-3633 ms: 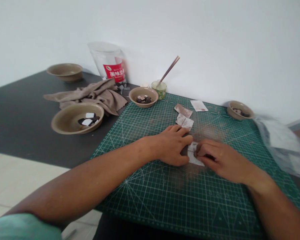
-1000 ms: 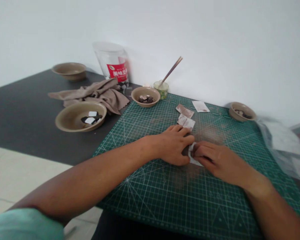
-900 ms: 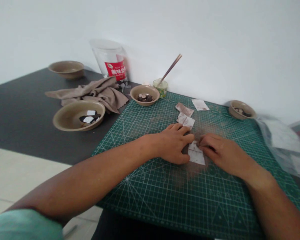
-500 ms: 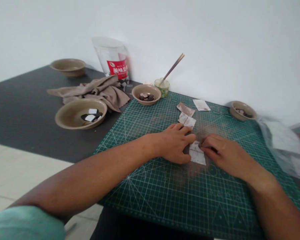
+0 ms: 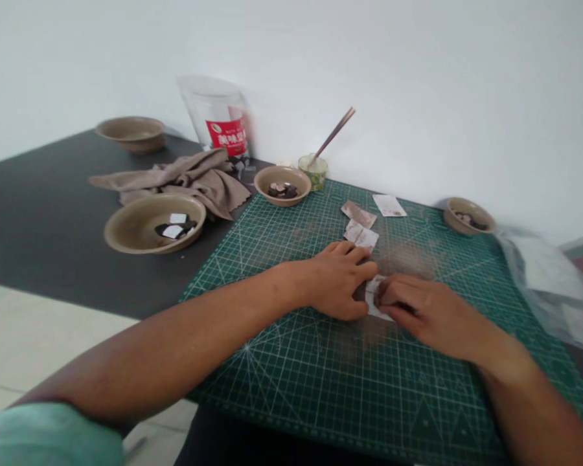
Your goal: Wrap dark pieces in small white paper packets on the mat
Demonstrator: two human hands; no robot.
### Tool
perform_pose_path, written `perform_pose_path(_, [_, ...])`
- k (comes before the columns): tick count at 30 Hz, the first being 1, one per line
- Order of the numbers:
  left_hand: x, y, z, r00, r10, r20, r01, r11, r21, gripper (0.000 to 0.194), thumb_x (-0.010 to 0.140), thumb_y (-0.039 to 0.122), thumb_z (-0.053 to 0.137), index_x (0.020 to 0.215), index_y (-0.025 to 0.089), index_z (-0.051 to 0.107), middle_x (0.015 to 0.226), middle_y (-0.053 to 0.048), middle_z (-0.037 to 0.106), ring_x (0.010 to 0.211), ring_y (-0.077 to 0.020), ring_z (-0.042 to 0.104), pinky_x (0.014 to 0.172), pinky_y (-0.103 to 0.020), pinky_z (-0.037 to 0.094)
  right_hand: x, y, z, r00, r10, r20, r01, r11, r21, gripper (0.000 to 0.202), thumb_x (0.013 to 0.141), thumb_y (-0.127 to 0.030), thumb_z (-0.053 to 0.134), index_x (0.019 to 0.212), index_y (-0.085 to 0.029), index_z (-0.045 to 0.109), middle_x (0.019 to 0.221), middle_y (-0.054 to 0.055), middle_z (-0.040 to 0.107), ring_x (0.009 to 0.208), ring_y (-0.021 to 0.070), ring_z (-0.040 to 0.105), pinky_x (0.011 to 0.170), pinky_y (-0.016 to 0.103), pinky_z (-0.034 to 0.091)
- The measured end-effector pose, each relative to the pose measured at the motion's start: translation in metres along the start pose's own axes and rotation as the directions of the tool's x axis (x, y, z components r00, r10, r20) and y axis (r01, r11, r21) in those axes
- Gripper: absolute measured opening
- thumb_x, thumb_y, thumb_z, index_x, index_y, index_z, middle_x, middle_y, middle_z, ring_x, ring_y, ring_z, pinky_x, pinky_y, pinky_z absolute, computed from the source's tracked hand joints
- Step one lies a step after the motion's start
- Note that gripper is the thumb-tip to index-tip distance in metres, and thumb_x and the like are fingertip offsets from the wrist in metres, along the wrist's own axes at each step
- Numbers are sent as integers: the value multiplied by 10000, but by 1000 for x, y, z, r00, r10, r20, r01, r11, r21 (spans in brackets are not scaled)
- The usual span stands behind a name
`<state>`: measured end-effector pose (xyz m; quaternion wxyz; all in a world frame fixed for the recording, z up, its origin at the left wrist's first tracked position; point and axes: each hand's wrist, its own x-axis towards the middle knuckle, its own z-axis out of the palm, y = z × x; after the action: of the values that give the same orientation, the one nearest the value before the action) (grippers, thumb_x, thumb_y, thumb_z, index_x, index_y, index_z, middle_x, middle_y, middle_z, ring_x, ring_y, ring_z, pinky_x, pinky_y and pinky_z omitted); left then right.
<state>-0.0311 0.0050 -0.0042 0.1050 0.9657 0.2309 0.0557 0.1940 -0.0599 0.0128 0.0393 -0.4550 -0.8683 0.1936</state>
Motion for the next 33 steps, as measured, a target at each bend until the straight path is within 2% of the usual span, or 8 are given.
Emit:
perform_pose_path(4, [0, 0, 0, 1000, -9, -9, 9, 1000, 8, 442, 855, 484, 560, 1196, 204, 530, 1406, -135, 477, 1290, -362, 444, 1088, -523, 364, 0, 4, -1, 985, 96, -145, -109, 991, -82, 130, 987, -237, 507, 898, -211, 599, 940, 46, 642, 842, 199, 607, 738, 341, 461])
perform_pose_path(6, [0, 0, 0, 1000, -6, -3, 6, 1000, 8, 447, 854, 482, 563, 1202, 203, 528, 1408, -135, 477, 1287, -363, 446, 1085, -522, 368, -2, 5, -3, 990, 94, -103, -103, 991, -82, 132, 969, -221, 532, 856, -213, 599, 891, 36, 635, 794, 189, 593, 707, 334, 455])
perform_pose_path(9, [0, 0, -1, 1000, 8, 5, -8, 1000, 0, 452, 853, 494, 566, 1195, 201, 532, 1398, -134, 483, 1284, -358, 447, 1089, -516, 365, -3, 1, -2, 1000, -15, 9, 15, 1000, 0, 133, 969, -192, 526, 870, -219, 611, 911, 26, 643, 803, 170, 602, 716, 315, 462])
perform_pose_path(11, [0, 0, -1, 1000, 4, 7, -4, 1000, -1, 444, 853, 492, 567, 1188, 202, 534, 1395, -131, 484, 1282, -354, 448, 1089, -514, 362, 0, -2, 1, 999, -45, -15, 46, 999, 21, 131, 980, -191, 505, 922, -221, 618, 963, 33, 651, 857, 176, 618, 755, 319, 471])
perform_pose_path(15, [0, 0, 0, 1000, -13, 5, 13, 1000, 6, 447, 854, 486, 567, 1203, 210, 522, 1425, -127, 463, 1301, -355, 428, 1090, -514, 354, 3, 3, 1, 989, 63, -133, -72, 996, -61, 133, 978, -226, 509, 894, -213, 610, 933, 46, 640, 837, 196, 609, 737, 337, 464])
perform_pose_path(20, [0, 0, 0, 1000, 1, 7, -1, 1000, -7, 441, 855, 501, 560, 1183, 207, 526, 1403, -124, 478, 1287, -350, 442, 1092, -509, 360, 0, -1, -1, 1000, -10, 1, 10, 1000, 6, 137, 981, -187, 507, 887, -214, 603, 929, 22, 630, 822, 167, 607, 740, 318, 457])
perform_pose_path(29, [1, -1, 0, 1000, 3, 15, -2, 1000, -13, 441, 853, 486, 572, 1196, 212, 518, 1404, -119, 476, 1302, -345, 425, 1095, -510, 355, 7, -5, 10, 997, -75, -31, 74, 996, -42, 141, 988, -164, 488, 971, -212, 620, 989, 38, 641, 879, 179, 621, 795, 333, 479])
perform_pose_path(33, [1, -1, 1, 1000, -16, 13, 16, 1000, -16, 447, 841, 488, 579, 1183, 207, 515, 1419, -120, 469, 1309, -349, 420, 1097, -510, 359, 6, 1, 8, 995, -19, -100, 13, 998, -66, 129, 1000, -218, 488, 975, -215, 614, 1009, 55, 646, 903, 200, 626, 793, 346, 485])
